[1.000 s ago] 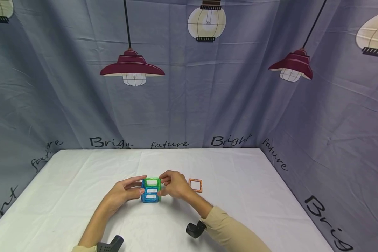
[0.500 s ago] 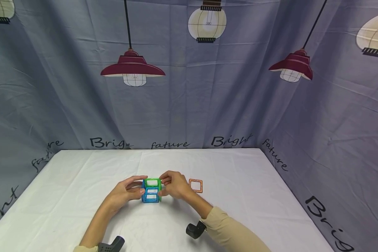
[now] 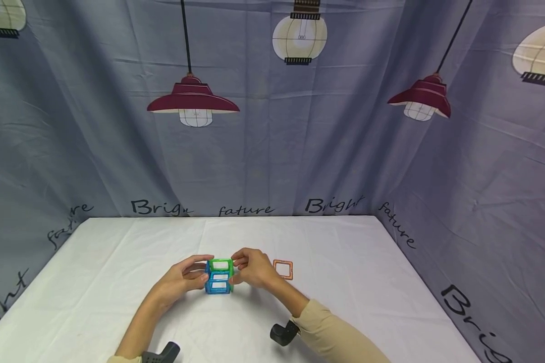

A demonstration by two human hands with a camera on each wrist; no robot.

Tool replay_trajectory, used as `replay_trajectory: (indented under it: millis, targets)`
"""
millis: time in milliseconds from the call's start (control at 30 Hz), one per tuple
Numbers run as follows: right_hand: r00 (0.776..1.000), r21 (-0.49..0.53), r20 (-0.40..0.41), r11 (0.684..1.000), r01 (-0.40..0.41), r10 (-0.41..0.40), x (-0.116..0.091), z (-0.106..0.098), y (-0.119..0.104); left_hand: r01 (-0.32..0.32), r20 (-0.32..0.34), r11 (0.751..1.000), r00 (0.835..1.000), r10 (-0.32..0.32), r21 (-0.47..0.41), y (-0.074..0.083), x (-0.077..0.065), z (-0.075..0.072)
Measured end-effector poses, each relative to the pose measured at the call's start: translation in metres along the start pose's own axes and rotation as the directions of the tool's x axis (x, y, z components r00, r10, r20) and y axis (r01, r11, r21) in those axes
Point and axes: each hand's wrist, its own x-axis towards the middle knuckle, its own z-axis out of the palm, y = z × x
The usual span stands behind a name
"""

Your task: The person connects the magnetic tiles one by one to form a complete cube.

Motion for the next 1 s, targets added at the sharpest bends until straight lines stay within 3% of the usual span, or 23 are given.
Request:
replay_trajectory:
  millis: [300, 633, 1000]
  targets:
    - [1.000, -0.091, -0.017, 0.996, -0.016, 0.015, -0.001, -0.011, 0.005, -0.016, 0.069, 1.000, 0.998, 0.016, -0.002, 0.001, -0.004, -0.007]
    - [0.988, -0.123, -0.149, 0.990, -0.063, 0.045, -0.006, -0.054, 0.036, 0.005, 0.041, 1.000, 0.999, -0.005, 0.005, -0.001, -0.002, -0.009]
    - [0.977, -0.182, -0.199, 0.977, -0.115, 0.078, -0.014, -0.081, 0.069, 0.033, 0.047, 0.999, 0.998, -0.031, -0.039, -0.002, -0.001, -0.009]
